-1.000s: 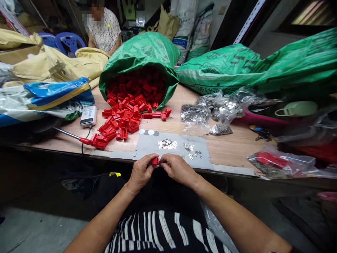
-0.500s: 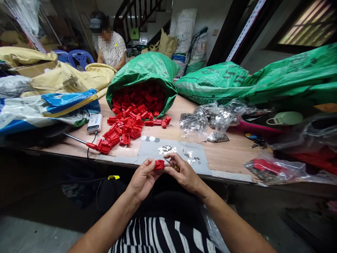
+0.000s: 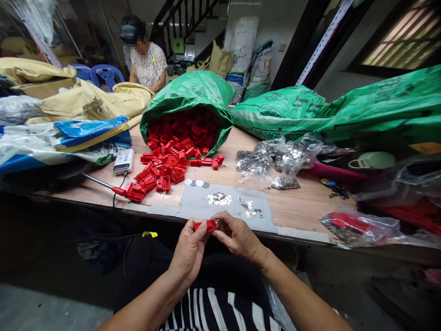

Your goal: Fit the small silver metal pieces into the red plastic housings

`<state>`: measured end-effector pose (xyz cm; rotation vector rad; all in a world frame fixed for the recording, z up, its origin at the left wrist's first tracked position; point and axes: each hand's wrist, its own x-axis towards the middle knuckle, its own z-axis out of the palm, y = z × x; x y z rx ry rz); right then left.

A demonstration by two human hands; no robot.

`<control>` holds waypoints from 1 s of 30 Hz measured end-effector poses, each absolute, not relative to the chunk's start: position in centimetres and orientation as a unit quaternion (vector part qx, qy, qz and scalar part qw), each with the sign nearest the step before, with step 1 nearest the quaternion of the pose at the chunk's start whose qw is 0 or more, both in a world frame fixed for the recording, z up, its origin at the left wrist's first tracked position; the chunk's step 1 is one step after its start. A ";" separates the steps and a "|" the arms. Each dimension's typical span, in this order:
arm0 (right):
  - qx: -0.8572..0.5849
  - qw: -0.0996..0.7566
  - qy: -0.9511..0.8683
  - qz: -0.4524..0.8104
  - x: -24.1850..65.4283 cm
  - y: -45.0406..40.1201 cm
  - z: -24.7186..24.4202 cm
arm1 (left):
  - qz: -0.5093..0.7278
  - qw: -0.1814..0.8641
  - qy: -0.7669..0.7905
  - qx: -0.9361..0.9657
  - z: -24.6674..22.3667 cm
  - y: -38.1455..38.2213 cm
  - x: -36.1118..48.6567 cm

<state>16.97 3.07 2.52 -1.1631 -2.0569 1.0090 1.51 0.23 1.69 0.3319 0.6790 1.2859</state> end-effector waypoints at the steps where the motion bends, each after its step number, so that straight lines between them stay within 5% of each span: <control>1: -0.436 0.278 -0.775 0.364 17.0 2.9 2.3 | 0.589 0.729 0.310 0.156 1.6 0.2 1.6; 7: -0.443 0.254 -0.764 0.394 18.7 5.1 1.9 | 0.557 0.750 0.326 0.146 1.2 0.7 0.9; 10: -0.529 0.269 -0.753 0.285 20.8 8.0 2.2 | 0.555 0.743 0.344 0.146 1.2 1.0 0.3; 15: -0.588 0.156 -0.780 0.149 22.9 11.0 2.0 | 0.549 0.742 0.360 0.135 1.4 1.1 -0.2; 30: -0.597 0.082 -0.792 0.098 21.7 12.5 2.0 | 0.521 0.773 0.344 0.113 1.2 1.3 -0.6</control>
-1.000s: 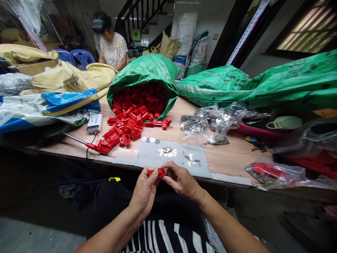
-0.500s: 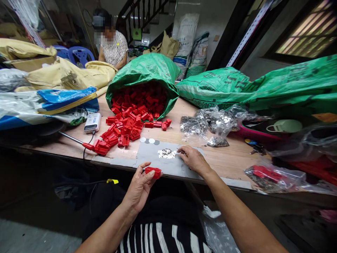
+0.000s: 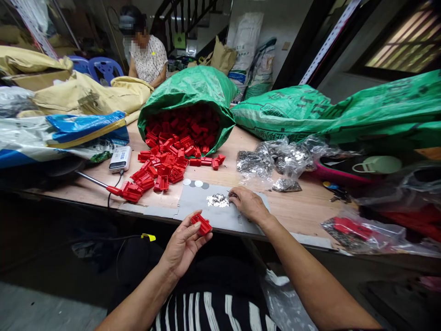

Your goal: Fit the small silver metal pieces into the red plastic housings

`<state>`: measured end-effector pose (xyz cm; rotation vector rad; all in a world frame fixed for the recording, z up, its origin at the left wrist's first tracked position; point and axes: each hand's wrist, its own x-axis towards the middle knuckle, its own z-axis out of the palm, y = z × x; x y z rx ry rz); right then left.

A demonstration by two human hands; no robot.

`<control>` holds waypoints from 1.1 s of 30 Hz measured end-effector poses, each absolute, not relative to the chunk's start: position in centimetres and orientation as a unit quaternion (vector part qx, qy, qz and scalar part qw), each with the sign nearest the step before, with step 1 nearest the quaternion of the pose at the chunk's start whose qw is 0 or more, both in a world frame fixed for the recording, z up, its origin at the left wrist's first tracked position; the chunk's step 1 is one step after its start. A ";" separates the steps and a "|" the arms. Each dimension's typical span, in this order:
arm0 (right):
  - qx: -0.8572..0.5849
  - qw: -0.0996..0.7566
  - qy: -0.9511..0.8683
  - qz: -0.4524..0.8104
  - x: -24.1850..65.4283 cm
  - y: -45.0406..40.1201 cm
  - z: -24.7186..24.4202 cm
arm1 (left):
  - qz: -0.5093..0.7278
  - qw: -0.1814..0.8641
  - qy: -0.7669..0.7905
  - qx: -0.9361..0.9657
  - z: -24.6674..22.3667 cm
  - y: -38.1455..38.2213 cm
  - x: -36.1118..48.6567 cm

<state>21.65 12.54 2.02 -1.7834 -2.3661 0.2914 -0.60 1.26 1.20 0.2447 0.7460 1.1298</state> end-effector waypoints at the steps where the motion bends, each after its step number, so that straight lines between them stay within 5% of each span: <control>1: -0.596 0.080 -0.793 0.100 21.6 12.7 2.0 | 0.522 0.771 0.345 0.115 1.2 1.3 -0.6; 16: -0.589 0.158 -0.783 0.119 21.9 11.8 2.2 | 0.577 0.670 0.388 0.258 0.1 1.5 0.0; 24: -0.521 0.332 -0.707 0.345 20.0 9.3 2.1 | 0.596 0.517 0.452 0.415 -0.4 1.5 0.3; 33: -0.509 0.342 -0.658 0.437 16.4 5.4 1.9 | 0.579 0.390 0.453 0.556 -1.3 1.3 0.2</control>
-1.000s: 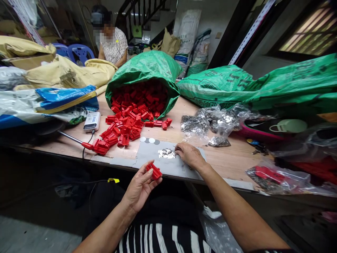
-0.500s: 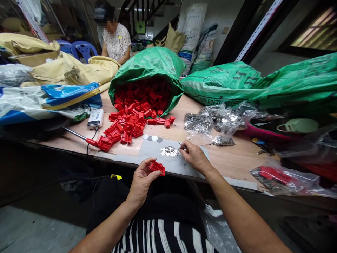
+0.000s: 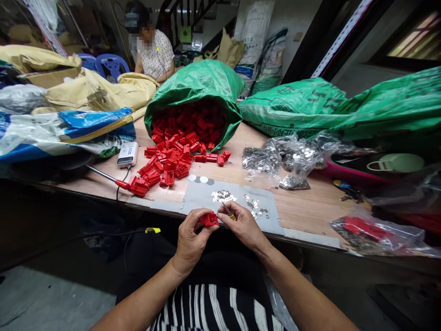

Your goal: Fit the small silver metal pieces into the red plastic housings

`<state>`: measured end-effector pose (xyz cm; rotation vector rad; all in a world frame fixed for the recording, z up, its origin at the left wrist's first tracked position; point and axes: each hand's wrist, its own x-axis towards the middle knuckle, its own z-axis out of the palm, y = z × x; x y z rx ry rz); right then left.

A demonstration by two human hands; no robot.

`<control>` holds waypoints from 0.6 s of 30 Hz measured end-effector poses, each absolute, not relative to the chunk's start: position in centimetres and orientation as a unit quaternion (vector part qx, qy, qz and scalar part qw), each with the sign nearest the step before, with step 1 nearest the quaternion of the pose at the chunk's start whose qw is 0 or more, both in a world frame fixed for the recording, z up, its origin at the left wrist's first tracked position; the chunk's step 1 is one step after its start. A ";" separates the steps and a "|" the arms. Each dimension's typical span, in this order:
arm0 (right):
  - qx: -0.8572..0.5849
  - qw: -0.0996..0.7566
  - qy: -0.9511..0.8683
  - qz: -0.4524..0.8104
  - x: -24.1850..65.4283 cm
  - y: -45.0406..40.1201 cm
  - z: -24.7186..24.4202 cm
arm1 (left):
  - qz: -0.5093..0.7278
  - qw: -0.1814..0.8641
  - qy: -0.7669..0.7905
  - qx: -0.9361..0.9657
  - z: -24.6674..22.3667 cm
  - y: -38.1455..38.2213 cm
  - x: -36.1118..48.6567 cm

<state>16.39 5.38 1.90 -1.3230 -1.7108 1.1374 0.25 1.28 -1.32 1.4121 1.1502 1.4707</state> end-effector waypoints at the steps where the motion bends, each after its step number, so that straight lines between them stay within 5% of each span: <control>1: -0.513 0.345 -0.659 0.428 16.3 5.3 1.8 | 0.579 0.379 0.450 0.565 -1.3 1.2 0.2; 18: -0.494 0.318 -0.709 0.391 16.3 4.7 2.7 | 0.588 0.419 0.457 0.520 -0.5 1.1 0.4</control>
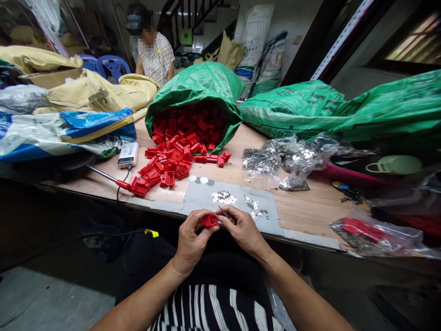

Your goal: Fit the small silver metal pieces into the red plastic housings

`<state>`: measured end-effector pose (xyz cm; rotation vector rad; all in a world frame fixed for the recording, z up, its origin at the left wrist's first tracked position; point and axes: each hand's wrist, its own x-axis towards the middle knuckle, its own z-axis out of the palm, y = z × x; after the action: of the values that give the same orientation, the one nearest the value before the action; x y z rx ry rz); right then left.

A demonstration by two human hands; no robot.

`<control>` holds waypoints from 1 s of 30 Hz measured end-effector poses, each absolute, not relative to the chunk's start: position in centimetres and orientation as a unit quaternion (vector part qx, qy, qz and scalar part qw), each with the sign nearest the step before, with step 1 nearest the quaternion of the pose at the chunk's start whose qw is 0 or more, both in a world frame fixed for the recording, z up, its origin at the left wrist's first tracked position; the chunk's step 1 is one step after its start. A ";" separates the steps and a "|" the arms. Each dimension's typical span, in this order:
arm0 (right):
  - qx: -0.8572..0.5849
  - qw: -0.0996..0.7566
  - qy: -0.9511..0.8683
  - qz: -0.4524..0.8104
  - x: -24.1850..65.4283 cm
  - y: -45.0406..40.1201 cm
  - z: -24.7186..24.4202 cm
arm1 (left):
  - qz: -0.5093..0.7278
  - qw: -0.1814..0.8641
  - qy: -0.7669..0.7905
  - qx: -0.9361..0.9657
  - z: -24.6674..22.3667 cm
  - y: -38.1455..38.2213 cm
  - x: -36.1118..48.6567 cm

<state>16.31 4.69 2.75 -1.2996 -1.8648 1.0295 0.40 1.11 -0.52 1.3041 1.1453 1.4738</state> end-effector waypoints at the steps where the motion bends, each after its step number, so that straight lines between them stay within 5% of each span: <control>1: -0.496 0.317 -0.710 0.387 16.3 4.7 2.7 | 0.587 0.416 0.458 0.523 -0.6 1.1 0.4; 30: -0.513 0.350 -0.666 0.413 15.9 4.5 1.2 | 0.577 0.353 0.443 0.588 -0.3 1.1 0.2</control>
<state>15.90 4.53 1.18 -1.3289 -1.7259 1.0706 0.24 1.14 -0.30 1.5206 1.1457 1.4927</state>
